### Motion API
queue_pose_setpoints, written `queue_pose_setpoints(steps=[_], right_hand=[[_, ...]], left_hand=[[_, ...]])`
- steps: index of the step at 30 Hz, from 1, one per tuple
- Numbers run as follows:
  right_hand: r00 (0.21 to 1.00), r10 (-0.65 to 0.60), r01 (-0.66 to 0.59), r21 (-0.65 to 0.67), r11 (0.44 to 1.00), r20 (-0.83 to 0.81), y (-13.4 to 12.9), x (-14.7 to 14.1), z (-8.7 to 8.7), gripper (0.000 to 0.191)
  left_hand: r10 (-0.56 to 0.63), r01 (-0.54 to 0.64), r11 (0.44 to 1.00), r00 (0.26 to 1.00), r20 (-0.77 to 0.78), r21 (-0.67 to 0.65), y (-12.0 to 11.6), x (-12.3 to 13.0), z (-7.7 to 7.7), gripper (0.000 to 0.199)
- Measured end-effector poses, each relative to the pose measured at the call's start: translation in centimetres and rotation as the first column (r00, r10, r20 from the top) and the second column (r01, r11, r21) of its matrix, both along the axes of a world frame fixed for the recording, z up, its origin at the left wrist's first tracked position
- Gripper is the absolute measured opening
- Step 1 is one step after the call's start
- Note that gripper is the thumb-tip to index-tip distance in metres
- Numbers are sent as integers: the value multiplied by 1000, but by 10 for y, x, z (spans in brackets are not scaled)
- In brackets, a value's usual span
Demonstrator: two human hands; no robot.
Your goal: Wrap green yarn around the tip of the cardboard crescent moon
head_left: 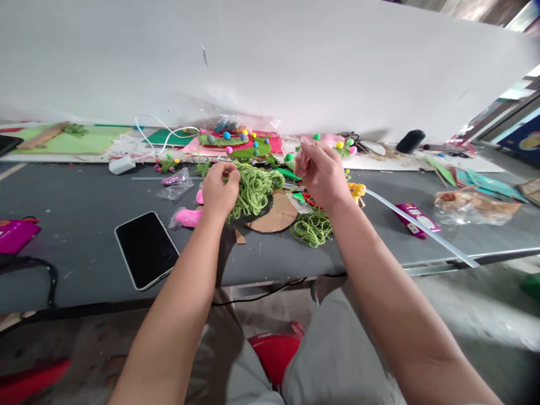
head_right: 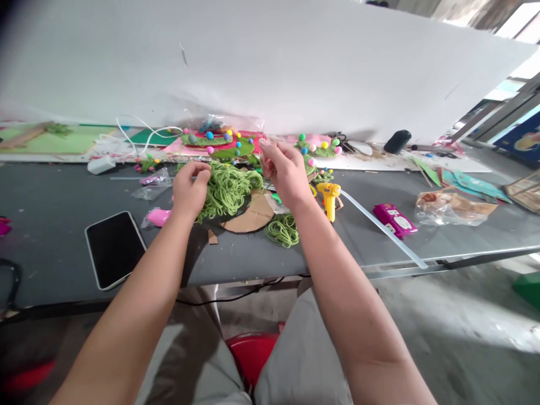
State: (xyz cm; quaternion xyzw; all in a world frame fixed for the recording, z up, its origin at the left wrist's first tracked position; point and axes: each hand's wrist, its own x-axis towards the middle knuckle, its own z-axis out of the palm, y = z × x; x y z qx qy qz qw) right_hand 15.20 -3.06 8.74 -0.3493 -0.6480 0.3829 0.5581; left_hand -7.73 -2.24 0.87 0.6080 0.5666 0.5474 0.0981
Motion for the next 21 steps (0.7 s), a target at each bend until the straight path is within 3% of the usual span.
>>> queue_pose_setpoints(steps=[3, 6, 11, 13, 17, 21], right_hand=[[996, 67, -70, -51, 996, -61, -3, -1, -1, 47], [963, 230, -246, -111, 963, -142, -10, -6, -5, 40], [815, 545, -579, -268, 770, -196, -27, -15, -8, 33], [784, 574, -621, -281, 732, -238, -33, -18, -5, 33], [765, 567, -640, -256, 725, -306, -39, -23, 1, 35], [762, 604, -648, -258, 717, -234, -43, -27, -3, 34]], left_hand=[[7, -18, 998, 987, -163, -63, -4, 4, 3, 27], [-27, -54, 975, 934, -356, -215, -5, 6, 3, 45], [-30, -79, 965, 913, -406, -250, 0, 4, -1, 25], [-13, -81, 973, 918, -396, -218, 2, 3, -3, 20], [-6, -52, 987, 935, -355, -154, 1, 3, -5, 15], [-21, -21, 991, 952, -304, -134, -2, 4, -2, 14]])
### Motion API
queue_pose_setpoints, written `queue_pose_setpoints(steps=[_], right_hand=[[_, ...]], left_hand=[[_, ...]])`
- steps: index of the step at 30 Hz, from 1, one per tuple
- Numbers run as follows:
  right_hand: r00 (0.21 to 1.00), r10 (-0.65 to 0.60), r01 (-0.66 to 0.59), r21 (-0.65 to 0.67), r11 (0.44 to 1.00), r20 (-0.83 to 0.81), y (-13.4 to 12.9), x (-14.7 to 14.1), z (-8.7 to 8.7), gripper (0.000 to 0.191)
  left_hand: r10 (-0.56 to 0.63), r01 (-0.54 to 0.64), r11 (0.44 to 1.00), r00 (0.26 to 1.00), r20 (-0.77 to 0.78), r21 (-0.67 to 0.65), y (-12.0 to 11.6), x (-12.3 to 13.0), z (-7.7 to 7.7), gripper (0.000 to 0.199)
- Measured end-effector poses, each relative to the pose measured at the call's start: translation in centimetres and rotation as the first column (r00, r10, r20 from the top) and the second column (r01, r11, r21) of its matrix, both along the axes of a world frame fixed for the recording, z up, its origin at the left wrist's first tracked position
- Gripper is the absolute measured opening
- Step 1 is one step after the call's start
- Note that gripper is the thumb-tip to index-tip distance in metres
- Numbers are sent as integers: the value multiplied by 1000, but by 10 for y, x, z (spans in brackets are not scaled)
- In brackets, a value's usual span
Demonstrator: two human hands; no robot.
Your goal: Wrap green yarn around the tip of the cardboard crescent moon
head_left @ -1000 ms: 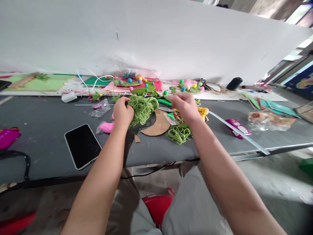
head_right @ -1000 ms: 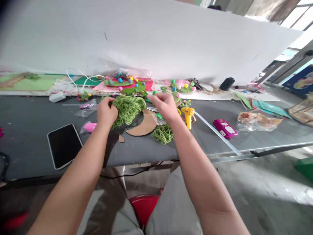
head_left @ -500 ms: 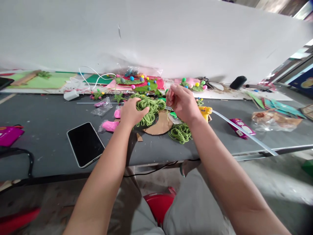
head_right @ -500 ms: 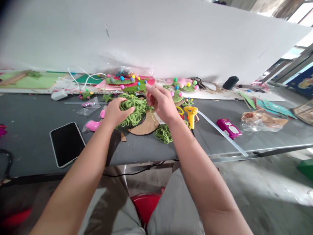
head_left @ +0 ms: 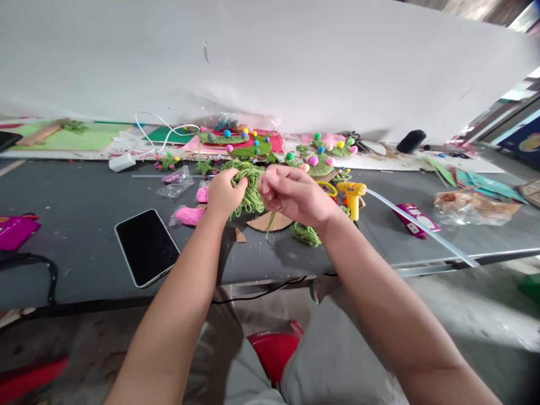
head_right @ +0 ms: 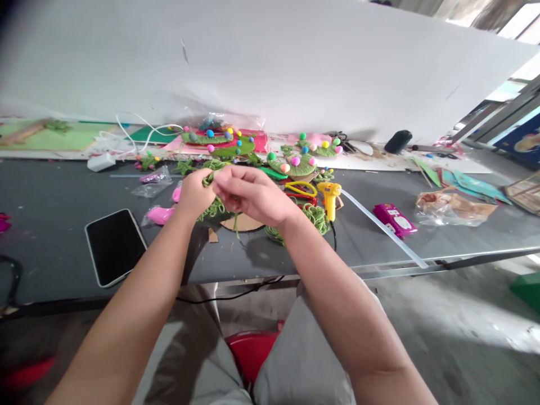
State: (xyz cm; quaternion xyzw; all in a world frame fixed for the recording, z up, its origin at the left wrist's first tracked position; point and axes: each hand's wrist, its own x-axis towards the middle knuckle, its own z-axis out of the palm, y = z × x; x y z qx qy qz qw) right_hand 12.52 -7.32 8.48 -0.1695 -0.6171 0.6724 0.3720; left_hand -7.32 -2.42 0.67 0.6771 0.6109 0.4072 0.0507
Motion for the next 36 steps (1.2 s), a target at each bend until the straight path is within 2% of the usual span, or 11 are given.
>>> queue_pose_setpoints(steps=[2, 4, 7, 11, 16, 19, 21, 23, 26, 29, 36], right_hand=[[973, 116, -134, 75, 988, 202, -2, 0, -5, 28], [825, 236, -348, 131, 928, 514, -4, 1, -11, 22], [645, 93, -375, 208, 903, 759, -4, 3, -22, 18], [717, -349, 199, 303, 932, 603, 9, 2, -41, 22], [551, -726, 601, 407, 688, 411, 44, 1, -64, 23], [437, -850, 582, 628, 517, 295, 62, 8, -72, 53], [447, -852, 440, 762, 475, 273, 70, 13, -75, 63], [474, -829, 350, 801, 486, 296, 75, 14, -75, 55], [545, -788, 430, 711, 556, 287, 77, 12, -66, 29], [617, -764, 542, 602, 586, 188, 73, 7, -47, 12], [544, -839, 718, 507, 478, 21, 55, 21, -3, 12]], left_hand=[[-9, 8, 1000, 1000, 27, 14, 0, 0, 1, 13], [-4, 3, 1000, 999, 52, 20, 1, 0, 2, 15], [12, -13, 1000, 997, 81, 22, 2, -1, 1, 20], [21, -30, 995, 995, 93, 95, 2, -1, 0, 24], [-84, 65, 979, 992, 90, 193, 3, -1, -2, 22], [-170, 142, 965, 979, 113, 221, 4, -3, -2, 26], [-245, 214, 952, 961, 127, 219, 2, -3, 0, 26], [-314, 287, 937, 942, 118, 199, -3, 0, 5, 26], [-343, 338, 934, 939, 18, 113, -15, 10, 13, 27], [-216, 221, 975, 963, -163, 15, -23, 24, 16, 46], [39, -25, 992, 993, -112, 126, -10, 14, 9, 39]])
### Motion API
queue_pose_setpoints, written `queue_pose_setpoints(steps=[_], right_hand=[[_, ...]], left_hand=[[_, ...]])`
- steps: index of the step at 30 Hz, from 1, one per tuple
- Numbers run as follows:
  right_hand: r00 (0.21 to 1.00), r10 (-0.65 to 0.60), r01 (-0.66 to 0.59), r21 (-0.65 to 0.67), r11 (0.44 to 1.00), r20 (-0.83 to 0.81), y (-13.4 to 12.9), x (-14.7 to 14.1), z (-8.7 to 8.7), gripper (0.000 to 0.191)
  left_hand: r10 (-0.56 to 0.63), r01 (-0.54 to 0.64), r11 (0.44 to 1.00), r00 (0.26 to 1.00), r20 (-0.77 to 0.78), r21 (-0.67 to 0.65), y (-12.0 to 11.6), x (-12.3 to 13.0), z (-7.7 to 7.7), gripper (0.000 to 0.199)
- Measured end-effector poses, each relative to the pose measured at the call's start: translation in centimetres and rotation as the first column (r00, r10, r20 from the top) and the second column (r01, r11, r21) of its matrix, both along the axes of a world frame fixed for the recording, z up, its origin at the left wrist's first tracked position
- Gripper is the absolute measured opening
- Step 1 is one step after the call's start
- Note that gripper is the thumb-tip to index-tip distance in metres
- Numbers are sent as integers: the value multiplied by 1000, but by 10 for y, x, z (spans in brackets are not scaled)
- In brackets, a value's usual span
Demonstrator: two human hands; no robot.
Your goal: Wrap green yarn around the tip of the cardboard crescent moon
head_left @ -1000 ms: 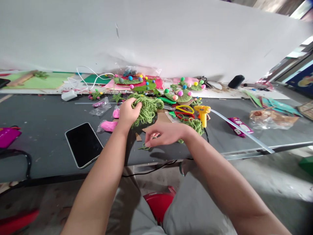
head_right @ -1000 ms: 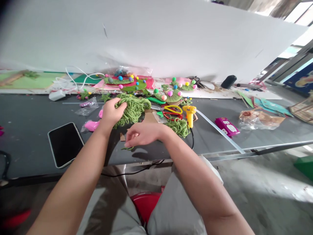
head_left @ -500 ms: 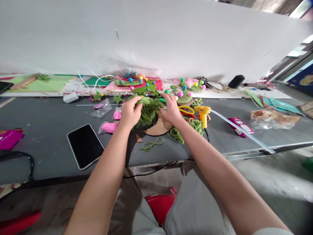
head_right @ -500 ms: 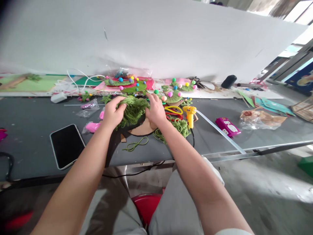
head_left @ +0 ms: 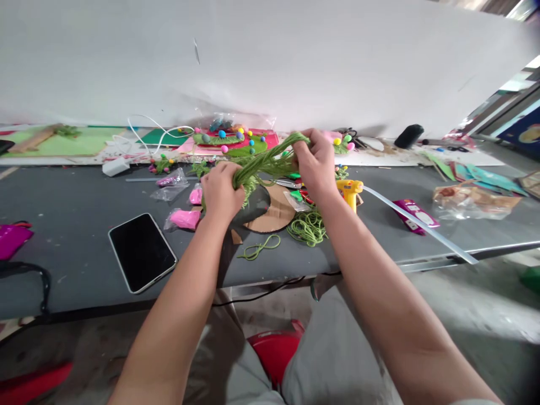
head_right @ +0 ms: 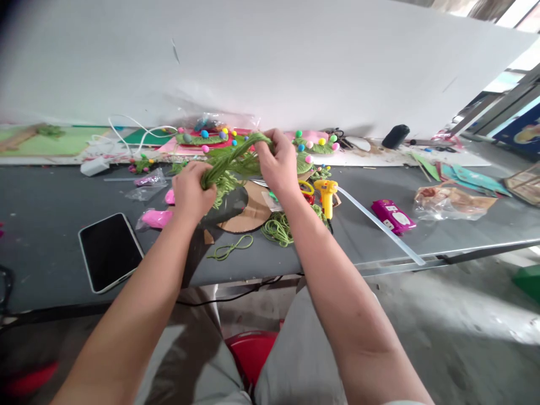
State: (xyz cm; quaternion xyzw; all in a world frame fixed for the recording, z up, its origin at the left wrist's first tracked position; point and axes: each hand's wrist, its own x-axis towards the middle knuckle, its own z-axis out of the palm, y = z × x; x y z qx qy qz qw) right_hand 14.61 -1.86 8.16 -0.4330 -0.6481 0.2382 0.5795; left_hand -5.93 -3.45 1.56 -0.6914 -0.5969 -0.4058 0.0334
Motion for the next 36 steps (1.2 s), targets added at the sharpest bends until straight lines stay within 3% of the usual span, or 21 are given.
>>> queue_pose_setpoints(steps=[3, 7, 11, 15, 17, 19, 21, 24, 28, 30, 32, 34, 36], right_hand=[[997, -48, 47, 25, 999, 67, -2, 17, 5, 11], [970, -96, 75, 99, 992, 223, -1, 36, 4, 25], [952, -90, 73, 70, 995, 293, 2, 41, -1, 30], [963, 7, 6, -46, 999, 269, 3, 33, -4, 37], [980, 74, -43, -164, 985, 183, 3, 26, -4, 30], [978, 156, -114, -276, 955, 139, 1, 18, -4, 26], [953, 252, -183, -339, 923, 170, -3, 11, -2, 27], [920, 314, -234, -313, 921, 235, -14, 2, 8, 35], [911, 211, -177, -126, 976, 353, -29, 5, 28, 35], [873, 131, -88, -113, 990, 470, -30, 12, 30, 34], [775, 146, -3, -228, 974, 614, -27, 20, 25, 36], [644, 242, 43, -350, 936, 726, -22, 22, 12, 43], [596, 198, 43, -277, 960, 778, -18, 16, -5, 66]], left_hand=[[8, -14, 999, 993, 121, 44, 7, -16, -2, 35], [77, -105, 990, 960, 269, 91, 11, -28, -2, 29], [124, -175, 978, 925, 358, 114, 13, -30, 1, 27], [132, -186, 979, 892, 432, 86, 12, -33, 6, 31], [68, -117, 987, 929, 363, 114, 7, -30, 7, 40], [-94, 71, 988, 982, 166, 139, 1, -21, 8, 58], [-238, 241, 969, 969, -63, 49, -5, -7, 6, 80], [-218, 203, 974, 957, -191, -97, -8, 11, 0, 93], [-96, 88, 991, 993, -73, -104, 1, 9, -6, 54], [-64, 67, 996, 997, 54, -61, 5, 1, -6, 34], [-47, 51, 998, 984, 174, -20, 7, -5, -3, 18], [-40, 42, 999, 964, 262, -3, 5, -7, -1, 13], [-73, 70, 997, 952, 299, 19, 3, -4, 2, 12]])
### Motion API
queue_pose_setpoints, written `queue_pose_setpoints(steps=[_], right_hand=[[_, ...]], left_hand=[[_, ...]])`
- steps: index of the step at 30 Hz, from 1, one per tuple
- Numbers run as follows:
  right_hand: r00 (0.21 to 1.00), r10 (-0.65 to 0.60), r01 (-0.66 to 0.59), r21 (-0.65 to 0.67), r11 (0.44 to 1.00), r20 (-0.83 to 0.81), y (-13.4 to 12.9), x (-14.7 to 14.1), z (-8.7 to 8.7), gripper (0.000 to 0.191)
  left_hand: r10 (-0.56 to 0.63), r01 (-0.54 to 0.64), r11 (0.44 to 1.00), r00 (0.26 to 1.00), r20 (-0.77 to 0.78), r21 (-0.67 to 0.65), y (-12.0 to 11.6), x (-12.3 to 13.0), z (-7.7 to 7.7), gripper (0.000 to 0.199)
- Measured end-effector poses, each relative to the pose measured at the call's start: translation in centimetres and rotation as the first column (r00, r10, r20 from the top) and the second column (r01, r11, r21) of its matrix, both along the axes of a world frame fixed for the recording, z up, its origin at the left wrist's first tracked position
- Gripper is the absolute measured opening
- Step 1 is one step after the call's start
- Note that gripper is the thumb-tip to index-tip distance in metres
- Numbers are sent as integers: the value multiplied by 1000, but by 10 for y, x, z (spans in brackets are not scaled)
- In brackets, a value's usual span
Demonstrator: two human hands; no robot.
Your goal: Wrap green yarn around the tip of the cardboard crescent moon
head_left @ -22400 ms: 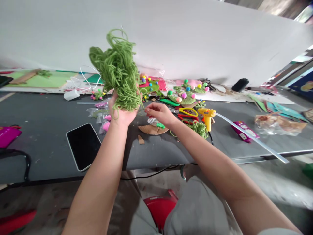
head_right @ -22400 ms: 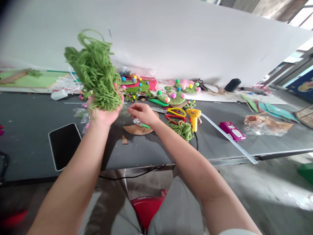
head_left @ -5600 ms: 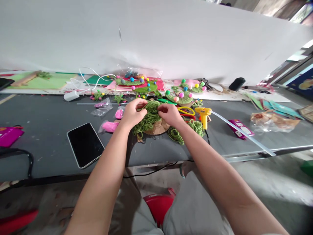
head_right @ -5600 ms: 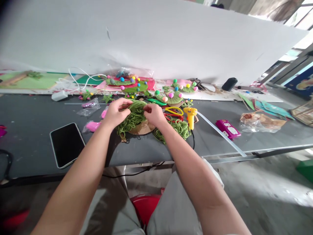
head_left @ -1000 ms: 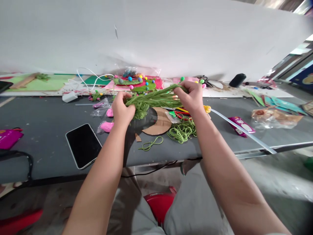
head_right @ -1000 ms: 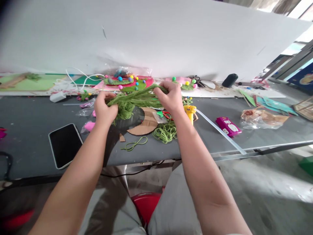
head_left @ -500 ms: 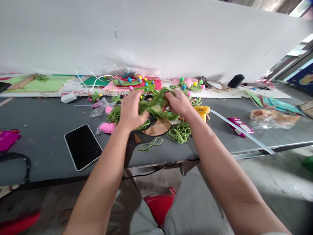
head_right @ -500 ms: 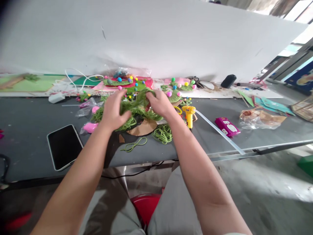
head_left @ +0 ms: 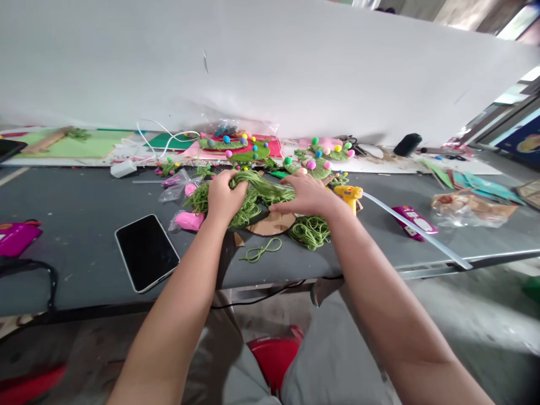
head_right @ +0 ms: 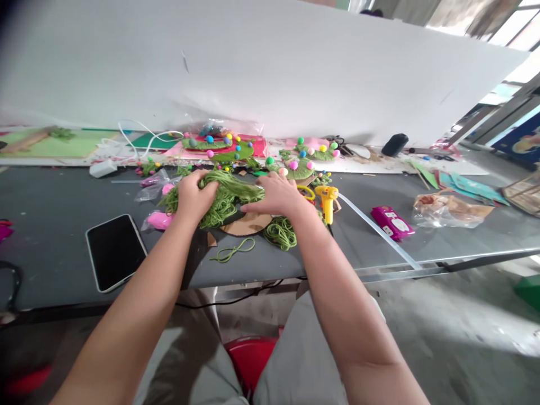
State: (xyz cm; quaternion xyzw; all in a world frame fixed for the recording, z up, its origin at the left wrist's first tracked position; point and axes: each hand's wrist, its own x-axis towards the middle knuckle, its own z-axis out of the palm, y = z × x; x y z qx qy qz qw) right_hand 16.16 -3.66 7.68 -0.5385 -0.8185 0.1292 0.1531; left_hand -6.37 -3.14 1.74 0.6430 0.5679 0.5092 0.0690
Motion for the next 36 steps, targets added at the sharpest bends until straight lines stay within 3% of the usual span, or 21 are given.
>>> queue_pose_setpoints(steps=[2, 4, 8, 11, 14, 17, 22, 26, 31, 33, 34, 36], right_hand=[[999, -8, 13, 114, 993, -50, 2, -13, -15, 84], [991, 31, -8, 179, 984, -127, 4, -29, -26, 81], [941, 85, -53, 104, 993, -328, 10, -47, -29, 16], [753, -27, 49, 15, 999, -658, 14, -46, -21, 7], [565, -92, 95, -46, 994, -820, 15, -41, -13, 23], [490, -66, 157, 14, 988, -869, 15, -35, -10, 34], [385, -35, 224, 57, 973, -922, 24, -15, -3, 35], [172, -52, 332, 8, 943, -984, 34, 17, 10, 35], [-55, -133, 363, -144, 921, -990, 39, 38, 17, 33], [-15, -197, 372, -188, 909, -980, 40, 34, 11, 31], [67, -239, 357, -201, 912, -969, 40, 29, 7, 29], [327, -293, 286, -202, 937, -898, 39, 19, -3, 21]], left_hand=[[-57, 57, 998, 998, -5, 24, -2, 4, 2, 11], [-101, 103, 994, 994, -34, 37, -3, 6, 2, 10], [-119, 127, 991, 984, -132, 48, -2, 4, 1, 10], [-47, 48, 999, 970, -240, -2, -1, -1, -1, 16], [15, -55, 993, 936, -351, -104, 1, -4, -4, 8], [59, -119, 984, 921, -384, -133, 2, -8, -3, 11], [216, -246, 967, 931, -295, -66, 5, -21, -2, 23], [301, -315, 949, 925, -233, -28, 7, -30, -3, 28], [363, -370, 929, 913, -185, 0, 7, -34, -2, 34], [331, -336, 942, 921, -204, 12, 6, -33, -1, 31], [304, -307, 951, 928, -218, 19, 5, -33, -1, 29], [258, -258, 966, 937, -235, 31, 5, -33, -1, 26]])
